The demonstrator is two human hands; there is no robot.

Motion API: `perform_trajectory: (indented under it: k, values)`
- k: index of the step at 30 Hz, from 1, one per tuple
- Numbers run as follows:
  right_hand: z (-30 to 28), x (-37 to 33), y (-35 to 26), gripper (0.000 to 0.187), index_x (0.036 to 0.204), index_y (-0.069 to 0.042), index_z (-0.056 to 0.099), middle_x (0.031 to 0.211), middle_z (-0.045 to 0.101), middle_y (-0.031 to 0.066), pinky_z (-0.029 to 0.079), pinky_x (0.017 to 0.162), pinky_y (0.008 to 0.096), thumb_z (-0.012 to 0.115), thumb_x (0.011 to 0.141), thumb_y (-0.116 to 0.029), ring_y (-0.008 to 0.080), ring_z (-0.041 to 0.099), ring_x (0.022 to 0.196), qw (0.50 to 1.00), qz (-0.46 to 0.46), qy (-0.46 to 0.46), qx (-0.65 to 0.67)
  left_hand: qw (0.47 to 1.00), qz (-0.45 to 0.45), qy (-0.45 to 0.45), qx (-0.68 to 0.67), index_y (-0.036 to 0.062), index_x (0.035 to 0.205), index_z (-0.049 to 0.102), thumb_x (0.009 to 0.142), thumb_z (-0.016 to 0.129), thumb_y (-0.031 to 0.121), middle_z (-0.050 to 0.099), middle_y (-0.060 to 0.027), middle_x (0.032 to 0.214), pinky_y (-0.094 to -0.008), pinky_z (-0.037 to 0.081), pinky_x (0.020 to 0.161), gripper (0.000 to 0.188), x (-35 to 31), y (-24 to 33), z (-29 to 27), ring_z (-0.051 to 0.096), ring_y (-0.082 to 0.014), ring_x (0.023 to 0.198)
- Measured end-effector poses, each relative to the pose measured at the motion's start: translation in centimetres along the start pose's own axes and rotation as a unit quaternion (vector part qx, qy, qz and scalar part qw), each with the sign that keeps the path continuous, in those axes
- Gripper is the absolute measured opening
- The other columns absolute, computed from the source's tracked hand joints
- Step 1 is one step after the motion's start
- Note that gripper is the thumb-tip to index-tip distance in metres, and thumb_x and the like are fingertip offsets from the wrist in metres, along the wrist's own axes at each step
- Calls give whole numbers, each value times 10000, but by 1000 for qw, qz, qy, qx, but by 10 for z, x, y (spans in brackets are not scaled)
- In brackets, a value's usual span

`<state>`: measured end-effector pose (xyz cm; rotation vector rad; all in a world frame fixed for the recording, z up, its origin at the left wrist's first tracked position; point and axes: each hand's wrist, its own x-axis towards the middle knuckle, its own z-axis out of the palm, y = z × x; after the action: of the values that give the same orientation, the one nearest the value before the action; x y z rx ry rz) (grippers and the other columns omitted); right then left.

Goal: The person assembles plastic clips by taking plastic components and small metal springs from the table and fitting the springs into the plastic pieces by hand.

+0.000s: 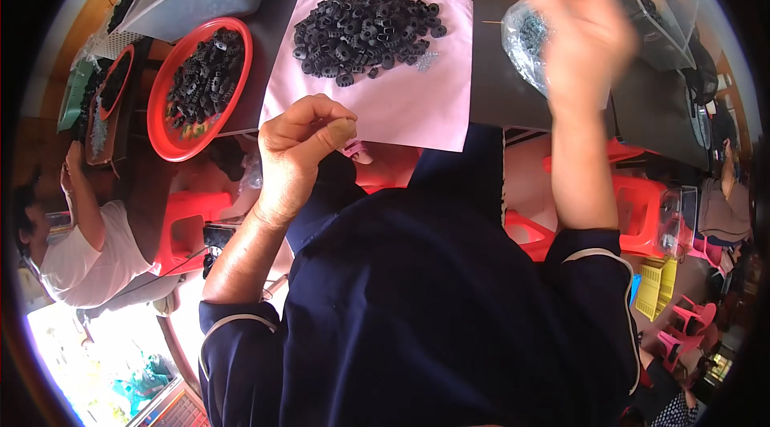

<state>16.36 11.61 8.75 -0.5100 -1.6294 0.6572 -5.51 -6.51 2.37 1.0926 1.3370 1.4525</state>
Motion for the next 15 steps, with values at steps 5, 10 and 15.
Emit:
perform_trajectory:
  k: [5,10,15]
  values:
    - [37,-28,87,204,804,-87,713,813,702,74,510,630,422,728,842,-287,293,671,726,902,-65,-130,-407,999,27,-15,36,-16,919,670,900,651,-36,645,4,787,-201,472,667,34,5,-9,6,593,-51,706]
    - [39,-34,96,340,909,-37,738,993,692,133,459,819,490,704,860,-371,353,649,928,843,-12,-255,-474,999,39,13,14,-3,912,677,890,671,-20,640,17,804,-194,453,663,29,9,-20,14,567,-35,732]
    - [36,-41,100,294,854,-44,715,998,690,99,456,826,467,733,832,-336,302,640,976,854,-94,-254,-444,997,58,2,53,-9,918,683,879,681,-20,639,24,801,-197,453,669,41,11,-19,6,562,-35,735]
